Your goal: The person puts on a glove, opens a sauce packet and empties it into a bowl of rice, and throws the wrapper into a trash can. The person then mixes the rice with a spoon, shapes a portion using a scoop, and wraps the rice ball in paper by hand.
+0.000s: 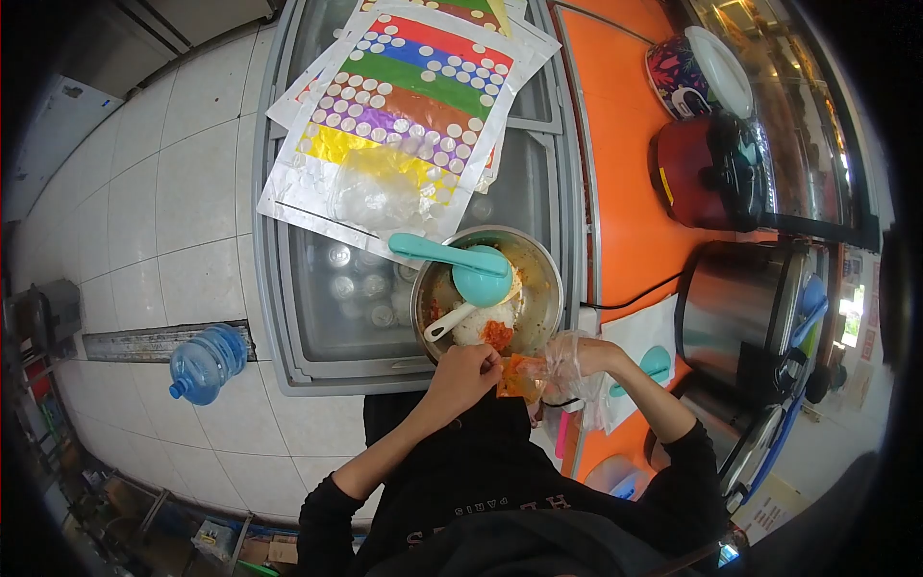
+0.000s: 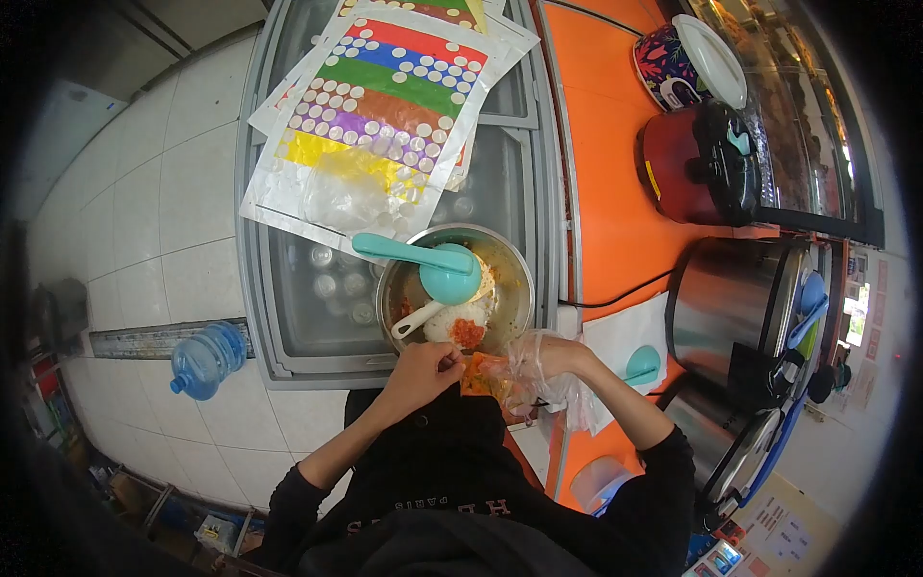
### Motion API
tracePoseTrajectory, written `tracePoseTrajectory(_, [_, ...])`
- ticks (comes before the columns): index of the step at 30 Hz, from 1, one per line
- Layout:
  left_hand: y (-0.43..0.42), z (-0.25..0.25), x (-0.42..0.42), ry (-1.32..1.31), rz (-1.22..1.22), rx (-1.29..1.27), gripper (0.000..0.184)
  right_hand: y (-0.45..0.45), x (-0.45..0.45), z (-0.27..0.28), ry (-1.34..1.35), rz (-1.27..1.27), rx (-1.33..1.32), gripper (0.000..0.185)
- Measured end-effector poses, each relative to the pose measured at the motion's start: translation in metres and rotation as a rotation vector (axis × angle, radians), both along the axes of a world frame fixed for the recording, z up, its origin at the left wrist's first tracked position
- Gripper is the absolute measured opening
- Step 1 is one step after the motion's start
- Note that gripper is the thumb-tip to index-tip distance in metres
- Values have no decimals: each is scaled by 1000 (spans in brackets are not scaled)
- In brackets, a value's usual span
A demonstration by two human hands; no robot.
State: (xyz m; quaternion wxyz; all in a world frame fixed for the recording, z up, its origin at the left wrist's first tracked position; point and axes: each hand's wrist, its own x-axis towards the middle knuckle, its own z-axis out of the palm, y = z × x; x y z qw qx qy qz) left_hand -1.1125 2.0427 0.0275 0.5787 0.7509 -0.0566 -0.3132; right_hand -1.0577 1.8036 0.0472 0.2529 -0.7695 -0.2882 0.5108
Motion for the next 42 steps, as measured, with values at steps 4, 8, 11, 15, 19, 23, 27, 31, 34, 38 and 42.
tracePoseTrajectory(4, [-2,0,-3,-14,-8,-5,15,-2,-4,-8,-53,30,0,35])
tracePoseTrajectory(8, [0,-1,-3,-15,-39,43,15,-2,-8,-12,279,-120,-72,33])
tracePoseTrajectory(11, [-1,-2,-5,21,-9,15,17,-3,-15,-8,531,-338,-24,35])
tracePoseTrajectory(15, [-9,-1,-8,110,24,-45,16,9,-23,-3,242,-311,137,38])
tracePoseTrajectory(19, [-18,-4,-14,136,117,-76,13,9,-39,-13,372,-570,209,33])
tracePoseTrajectory(23, [-15,-5,-16,229,107,-104,14,6,-51,-22,490,-714,282,35])
tracePoseTrajectory(27, [-19,-8,-15,240,117,-79,14,10,-51,-16,648,-900,126,35])
tracePoseTrajectory(31, [-23,-10,-13,233,118,-44,14,2,-57,-33,683,-946,107,37])
tracePoseTrajectory(34, [-24,-14,-16,222,163,-70,14,6,-54,-25,698,-983,131,39])
tracePoseTrajectory(38, [-22,-17,-19,219,183,-59,14,-7,-37,-31,486,-672,-11,38])
tracePoseTrajectory(42, [-23,-11,-17,180,154,-45,14,-7,-37,-29,421,-740,53,33])
